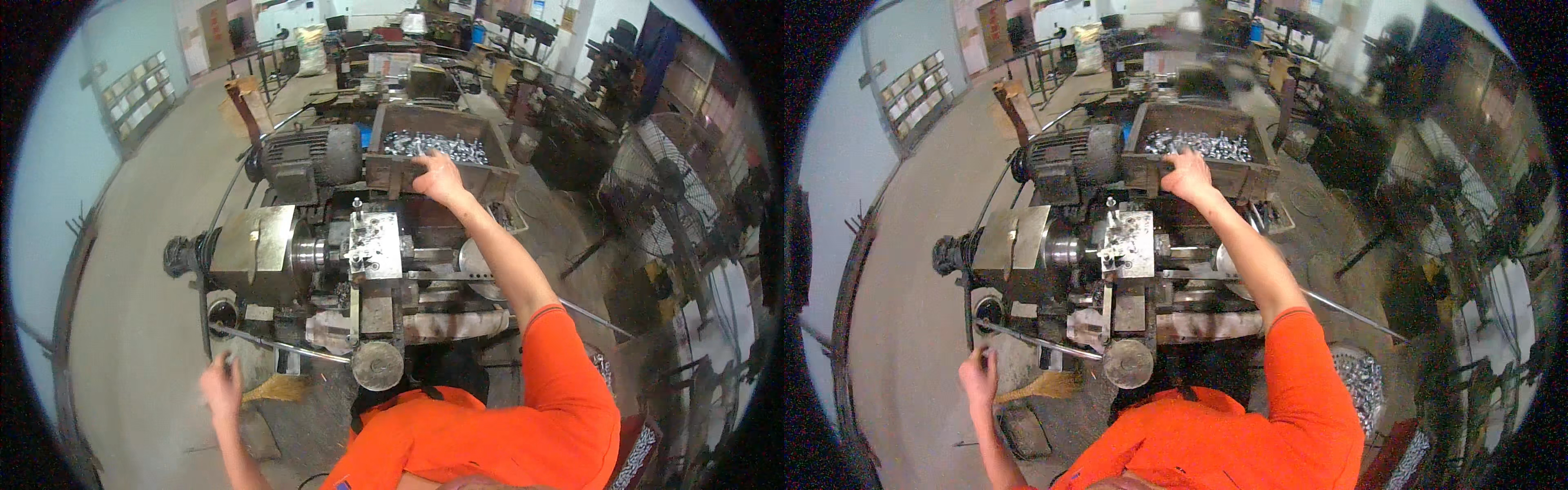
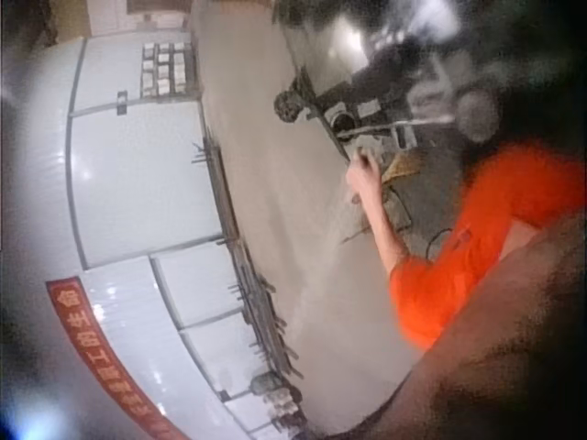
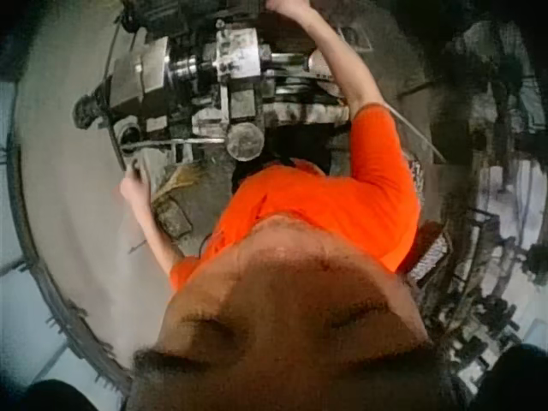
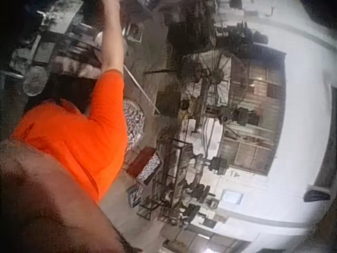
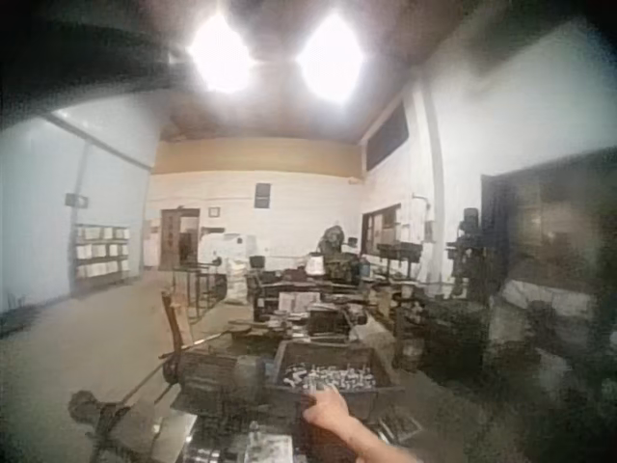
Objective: The person operates a metalworking machine, repeatedly inserting small metal pieces into the machine and using a long metal rod to manipulate the mechanism. The person removes processed pieces and places them into a nearby container.
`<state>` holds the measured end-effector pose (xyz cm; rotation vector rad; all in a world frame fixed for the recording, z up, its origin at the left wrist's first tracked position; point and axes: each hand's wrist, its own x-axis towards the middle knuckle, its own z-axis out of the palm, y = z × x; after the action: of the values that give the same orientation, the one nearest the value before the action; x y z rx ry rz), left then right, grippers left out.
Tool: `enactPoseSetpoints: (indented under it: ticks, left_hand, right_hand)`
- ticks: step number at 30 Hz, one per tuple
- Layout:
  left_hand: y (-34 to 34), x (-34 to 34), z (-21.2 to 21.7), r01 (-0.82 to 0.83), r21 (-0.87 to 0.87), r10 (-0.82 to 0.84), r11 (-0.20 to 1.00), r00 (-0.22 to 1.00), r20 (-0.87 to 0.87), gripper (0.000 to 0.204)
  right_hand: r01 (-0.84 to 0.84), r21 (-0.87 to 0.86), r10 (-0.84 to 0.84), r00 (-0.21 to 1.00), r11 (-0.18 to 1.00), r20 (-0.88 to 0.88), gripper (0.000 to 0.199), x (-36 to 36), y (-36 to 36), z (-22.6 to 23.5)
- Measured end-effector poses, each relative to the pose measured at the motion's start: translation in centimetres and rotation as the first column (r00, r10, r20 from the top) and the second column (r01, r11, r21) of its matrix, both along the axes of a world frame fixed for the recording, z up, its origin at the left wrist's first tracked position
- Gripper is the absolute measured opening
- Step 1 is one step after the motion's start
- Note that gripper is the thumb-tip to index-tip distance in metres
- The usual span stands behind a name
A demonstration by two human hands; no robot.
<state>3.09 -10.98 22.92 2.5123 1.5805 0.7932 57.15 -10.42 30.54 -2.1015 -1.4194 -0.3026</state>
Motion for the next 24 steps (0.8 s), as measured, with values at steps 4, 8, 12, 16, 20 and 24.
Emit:
enactPoseSetpoints:
  ticks: [4, 8, 12, 16, 20, 24]
  left_hand:
    - [2.9, 8.6, -1.9, 0.349, 0.051, -0.344, 0.936, 0.935, -0.086, 0.022]
    - [3.4, 13.6, -6.3, 0.357, -0.208, -0.366, 0.911, 0.931, -0.003, 0.024]
    - [3.7, 14.4, -10.0, 0.398, -0.339, -0.397, 0.853, 0.915, 0.074, 0.020]
    - [6.3, 12.5, -13.2, 0.357, -0.551, -0.324, 0.755, 0.932, 0.159, 0.018]
    - [7.3, 13.4, -13.9, 0.427, -0.517, -0.377, 0.742, 0.903, 0.205, 0.021]
    - [8.2, 12.6, -14.9, 0.332, -0.608, -0.286, 0.722, 0.942, 0.175, 0.025]
  right_hand:
    - [-0.214, 0.265, 0.231, 0.972, 0.940, -0.036, 0.051, -0.7, -4.0, -0.2]
    - [-0.231, 0.224, 0.275, 0.942, 0.947, -0.191, 0.037, -1.4, -12.8, -4.7]
    - [0.083, 0.093, -0.046, 0.939, 0.992, -0.340, 0.034, 3.7, -27.7, -12.1]
    - [0.662, -0.124, -0.612, 0.583, 0.739, -0.535, 0.033, 6.7, -47.5, -15.0]
    - [0.848, -0.377, -0.891, 0.440, 0.371, 0.112, 0.025, 7.6, -63.1, -21.2]
    - [0.737, -0.473, -0.754, 0.625, 0.483, 0.204, 0.014, 6.5, -65.4, -26.8]
